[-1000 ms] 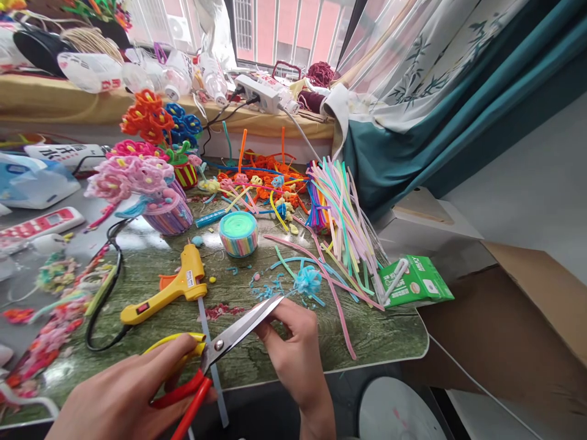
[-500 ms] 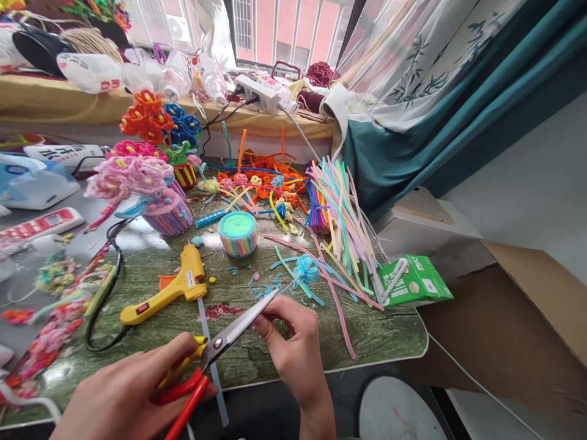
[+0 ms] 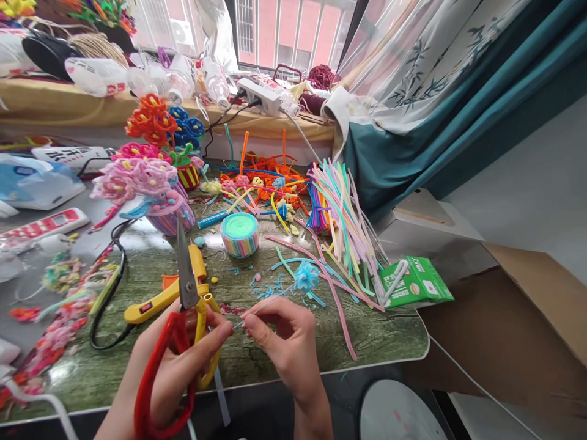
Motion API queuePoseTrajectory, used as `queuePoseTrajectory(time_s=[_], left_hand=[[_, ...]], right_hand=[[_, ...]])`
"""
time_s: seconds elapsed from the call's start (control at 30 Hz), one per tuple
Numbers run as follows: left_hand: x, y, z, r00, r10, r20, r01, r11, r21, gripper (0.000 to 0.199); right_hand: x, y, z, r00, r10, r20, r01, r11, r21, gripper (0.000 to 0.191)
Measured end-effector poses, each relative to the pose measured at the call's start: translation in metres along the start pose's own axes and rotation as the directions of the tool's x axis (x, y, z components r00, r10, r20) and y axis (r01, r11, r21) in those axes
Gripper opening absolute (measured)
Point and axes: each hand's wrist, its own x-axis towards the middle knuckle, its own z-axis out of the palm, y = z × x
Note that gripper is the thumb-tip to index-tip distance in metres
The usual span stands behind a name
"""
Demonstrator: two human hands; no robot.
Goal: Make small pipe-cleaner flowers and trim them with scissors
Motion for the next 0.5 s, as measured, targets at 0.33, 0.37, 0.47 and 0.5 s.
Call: queuePoseTrajectory(time_s=[0.33,0.37,0.47,0.5], left_hand=[[-0.006,-0.011,-0.014,0.998,0.061,0.011,-0.061,0.997,0.035,0.039],[-0.007,-0.011,-0.015,0.998,0.058,0.008,-0.058,0.997,0.04,0.039],[-0.009,-0.011,-0.015,0.997,0.078,-0.005,-0.077,0.995,0.055,0.038],[-0.009,-0.01,-0.014,0.996,0.084,-0.011,-0.084,0.995,0.059,0.038]], right_hand=[[0.008,0.003,0.0,0.941,0.201,-0.271,-0.108,0.94,0.322,0.038],[0.009,0.003,-0.001,0.927,0.213,-0.309,-0.098,0.933,0.347,0.04],[0.01,0.004,-0.002,0.918,0.24,-0.316,-0.112,0.92,0.375,0.044],[0.01,0.004,-0.001,0.927,0.243,-0.286,-0.129,0.921,0.367,0.044]])
